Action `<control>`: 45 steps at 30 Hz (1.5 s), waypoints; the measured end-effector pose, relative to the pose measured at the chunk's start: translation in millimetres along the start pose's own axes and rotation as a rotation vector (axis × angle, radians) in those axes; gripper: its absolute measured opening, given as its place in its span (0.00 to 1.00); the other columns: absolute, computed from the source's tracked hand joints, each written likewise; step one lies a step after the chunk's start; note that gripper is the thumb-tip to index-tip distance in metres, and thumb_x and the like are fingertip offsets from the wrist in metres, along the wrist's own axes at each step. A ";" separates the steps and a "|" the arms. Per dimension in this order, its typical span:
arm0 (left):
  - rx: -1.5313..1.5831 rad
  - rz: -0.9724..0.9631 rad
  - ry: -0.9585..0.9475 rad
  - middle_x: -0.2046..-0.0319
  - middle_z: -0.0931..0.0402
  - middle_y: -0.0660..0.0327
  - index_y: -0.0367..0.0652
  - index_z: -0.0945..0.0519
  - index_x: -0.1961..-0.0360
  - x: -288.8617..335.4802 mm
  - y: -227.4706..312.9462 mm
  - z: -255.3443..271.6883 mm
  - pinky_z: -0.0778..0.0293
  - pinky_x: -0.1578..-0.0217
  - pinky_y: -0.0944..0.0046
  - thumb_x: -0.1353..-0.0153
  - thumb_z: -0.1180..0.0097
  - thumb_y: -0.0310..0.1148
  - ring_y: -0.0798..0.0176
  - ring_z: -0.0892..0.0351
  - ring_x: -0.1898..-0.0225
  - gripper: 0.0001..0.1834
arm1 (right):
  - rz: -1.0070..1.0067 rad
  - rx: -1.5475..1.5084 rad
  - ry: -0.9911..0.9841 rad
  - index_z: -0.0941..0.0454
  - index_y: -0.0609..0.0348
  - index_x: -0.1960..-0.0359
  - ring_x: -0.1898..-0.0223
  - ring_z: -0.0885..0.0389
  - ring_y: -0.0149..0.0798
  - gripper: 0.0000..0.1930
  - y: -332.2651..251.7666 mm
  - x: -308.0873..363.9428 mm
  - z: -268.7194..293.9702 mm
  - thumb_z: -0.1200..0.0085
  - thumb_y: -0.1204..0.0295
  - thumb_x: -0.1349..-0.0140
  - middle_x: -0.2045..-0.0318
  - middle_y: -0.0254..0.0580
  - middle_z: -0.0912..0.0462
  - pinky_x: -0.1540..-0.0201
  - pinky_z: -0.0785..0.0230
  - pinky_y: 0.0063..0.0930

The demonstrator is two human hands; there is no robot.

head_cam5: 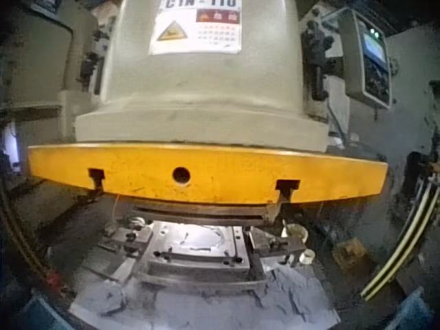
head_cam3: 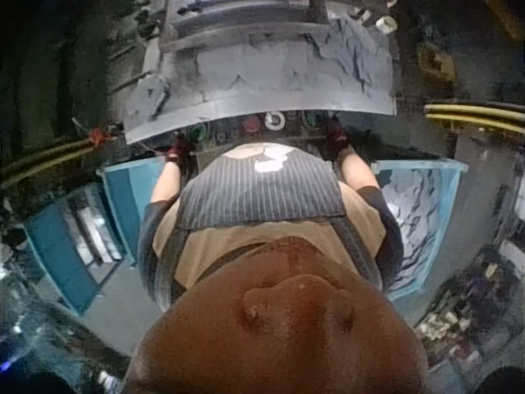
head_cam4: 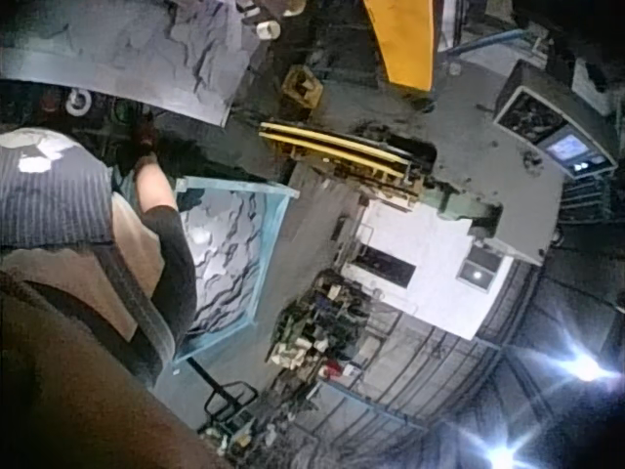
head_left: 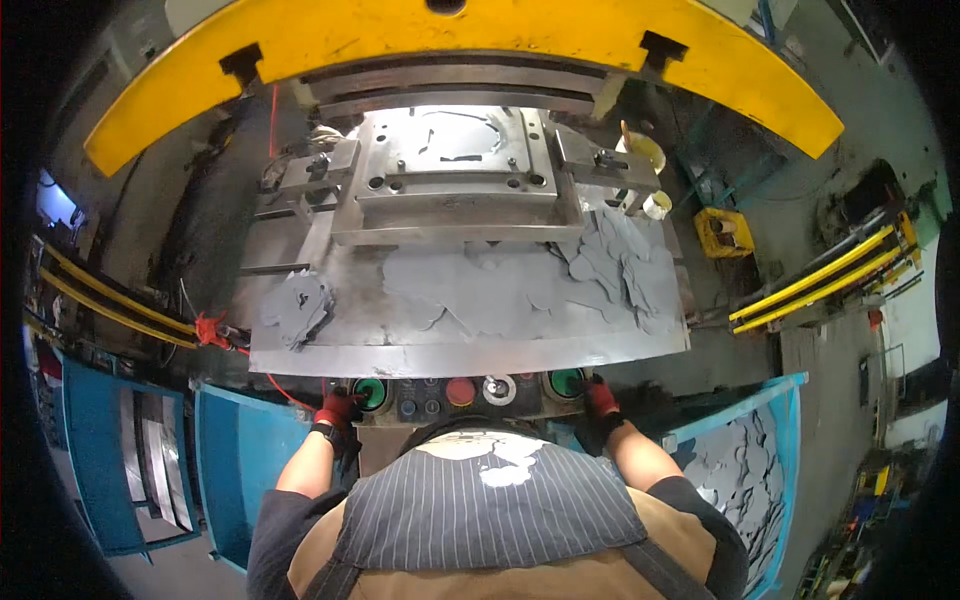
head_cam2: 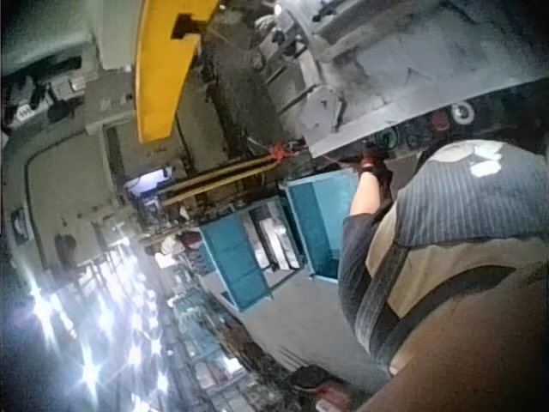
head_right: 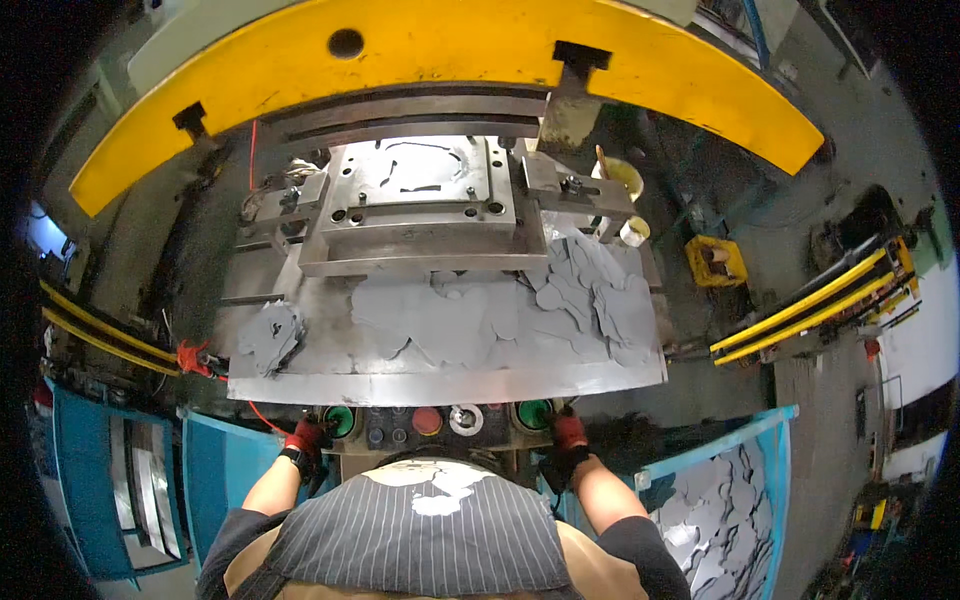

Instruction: Operating an industrial stamping press to process metal parts, including placing blanks and removing finished pieces.

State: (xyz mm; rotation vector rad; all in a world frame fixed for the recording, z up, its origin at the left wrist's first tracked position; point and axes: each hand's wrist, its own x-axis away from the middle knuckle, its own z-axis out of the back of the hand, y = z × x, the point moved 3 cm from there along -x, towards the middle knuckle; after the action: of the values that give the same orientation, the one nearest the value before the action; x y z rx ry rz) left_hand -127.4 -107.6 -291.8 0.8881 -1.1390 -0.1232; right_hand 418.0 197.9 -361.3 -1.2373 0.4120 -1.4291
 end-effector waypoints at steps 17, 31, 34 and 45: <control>0.143 -0.064 0.090 0.79 0.30 0.63 0.45 0.27 0.65 27.8 1.9 4.9 0.36 0.87 0.64 0.52 0.44 0.29 0.64 0.34 0.86 0.11 | 0.174 -0.141 -0.166 0.30 0.61 0.56 0.58 0.28 0.40 0.27 -46.8 28.0 -2.3 0.42 0.58 0.57 0.59 0.44 0.26 0.56 0.37 0.31; 0.543 -0.572 0.815 0.74 0.25 0.58 0.38 0.28 0.64 145.0 58.6 66.3 0.30 0.81 0.67 0.44 0.52 0.38 0.70 0.29 0.80 0.14 | 0.145 0.668 0.881 0.45 0.69 0.47 0.52 0.31 0.50 0.49 -223.4 -46.6 193.5 0.37 0.49 0.67 0.53 0.56 0.31 0.51 0.38 0.38; 0.421 -0.798 0.508 0.75 0.26 0.60 0.39 0.31 0.59 169.7 121.4 28.0 0.31 0.82 0.71 0.42 0.56 0.35 0.70 0.29 0.81 0.13 | 0.042 0.738 0.520 0.39 0.66 0.49 0.50 0.33 0.46 0.49 -239.3 -76.9 181.9 0.34 0.49 0.74 0.52 0.52 0.32 0.50 0.38 0.35; -0.311 -1.207 -0.119 0.72 0.27 0.64 0.37 0.31 0.59 99.8 401.4 -152.3 0.35 0.72 0.69 0.41 0.57 0.36 0.71 0.34 0.74 0.14 | 0.033 0.845 0.591 0.44 0.66 0.47 0.53 0.31 0.53 0.48 -267.5 -46.8 168.8 0.33 0.58 0.71 0.55 0.61 0.32 0.52 0.36 0.36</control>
State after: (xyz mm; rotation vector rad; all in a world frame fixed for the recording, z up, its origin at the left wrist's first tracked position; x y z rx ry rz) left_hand -92.6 191.8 29.8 1.1833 -0.5233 -1.3114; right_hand 415.1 382.4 -100.3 -0.1222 0.1707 -1.6701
